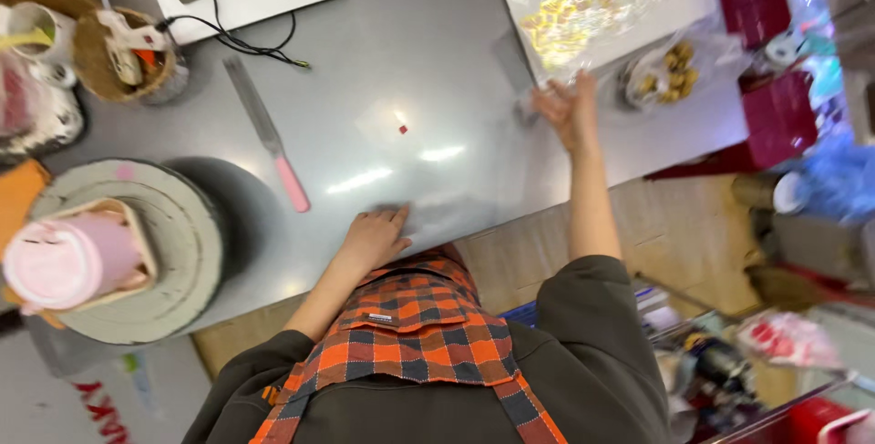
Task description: The person folds flat white cardboard pieces into box shapes on a metal countertop. They handle the pieces one at a time, creasing and tucking flaps to form the box structure.
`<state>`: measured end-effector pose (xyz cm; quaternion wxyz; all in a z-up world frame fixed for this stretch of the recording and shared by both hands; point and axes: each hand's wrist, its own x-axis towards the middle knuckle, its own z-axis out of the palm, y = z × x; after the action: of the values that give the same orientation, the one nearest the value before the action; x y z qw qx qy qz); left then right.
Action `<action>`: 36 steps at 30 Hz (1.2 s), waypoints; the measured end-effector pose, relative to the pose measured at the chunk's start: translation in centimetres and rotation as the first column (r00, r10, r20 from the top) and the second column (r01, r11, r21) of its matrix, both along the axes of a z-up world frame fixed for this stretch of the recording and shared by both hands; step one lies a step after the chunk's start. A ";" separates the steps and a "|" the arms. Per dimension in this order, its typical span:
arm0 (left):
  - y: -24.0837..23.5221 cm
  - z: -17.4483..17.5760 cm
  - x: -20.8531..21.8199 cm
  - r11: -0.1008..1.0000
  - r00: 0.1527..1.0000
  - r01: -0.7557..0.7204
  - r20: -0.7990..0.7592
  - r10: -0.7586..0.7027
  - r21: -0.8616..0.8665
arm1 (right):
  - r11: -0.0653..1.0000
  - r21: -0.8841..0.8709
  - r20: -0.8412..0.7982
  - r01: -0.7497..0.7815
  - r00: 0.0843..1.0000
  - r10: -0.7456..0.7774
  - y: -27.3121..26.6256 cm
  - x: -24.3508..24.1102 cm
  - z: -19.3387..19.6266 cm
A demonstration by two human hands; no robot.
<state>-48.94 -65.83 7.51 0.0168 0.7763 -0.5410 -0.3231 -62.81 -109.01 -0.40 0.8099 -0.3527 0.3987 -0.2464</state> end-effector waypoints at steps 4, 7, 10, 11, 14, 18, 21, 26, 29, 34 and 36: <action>-4.2 -0.3 -3.2 0.989 0.997 -0.052 -0.072 0.043 -0.140 | 0.949 -0.103 -0.080 -0.298 0.954 0.291 3.6 2.3 -1.5; -4.8 -0.3 -4.5 0.987 0.988 -0.116 -0.112 0.103 -0.109 | 0.857 -0.080 0.024 -0.509 0.859 0.512 10.4 3.3 -1.8; -4.2 0.0 -3.8 0.971 0.980 -0.199 -0.010 0.200 -0.131 | 0.741 -0.034 -0.158 -0.671 0.735 0.659 19.7 3.6 -2.3; -3.4 0.3 -3.7 0.966 0.969 -0.247 0.002 0.248 -0.080 | 0.679 -0.030 -0.120 -0.734 0.677 0.726 22.6 3.8 -2.7; 0.7 1.1 -3.4 0.918 0.927 -0.373 0.005 0.376 0.135 | 0.475 -0.123 -0.110 -0.871 0.488 0.866 30.8 4.3 -3.8; 8.9 1.5 -4.0 0.839 0.854 -0.487 -0.068 0.515 0.242 | 0.176 -0.227 -0.148 -0.958 0.212 0.966 36.9 5.8 -3.6; 16.8 1.4 -5.9 0.756 0.755 -0.655 -0.030 0.655 0.018 | 0.039 -0.135 -0.346 -0.990 0.085 0.935 40.1 8.1 -1.8; 31.1 1.3 -7.0 0.597 0.596 -0.802 0.073 0.800 0.008 | 0.266 -0.152 -0.137 -0.952 0.287 0.948 47.5 13.2 1.2; 38.1 0.9 -6.5 0.530 0.510 -0.839 0.166 0.844 -0.121 | 0.337 -0.098 -0.044 -0.936 0.342 0.939 53.0 15.2 1.5; 43.2 1.5 -1.8 0.490 0.460 -0.773 0.175 0.871 -0.403 | 0.581 0.043 0.124 -0.813 0.582 0.804 60.7 17.2 0.5; 43.5 3.1 1.2 0.399 0.444 -0.724 0.063 0.894 -0.563 | 0.659 0.026 0.131 -0.752 0.656 0.744 62.4 17.5 0.0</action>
<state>-47.78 -22.36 10.61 0.2583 0.9564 -0.1361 0.0119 -45.31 -46.58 -0.37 0.8730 -0.4397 0.1830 0.1055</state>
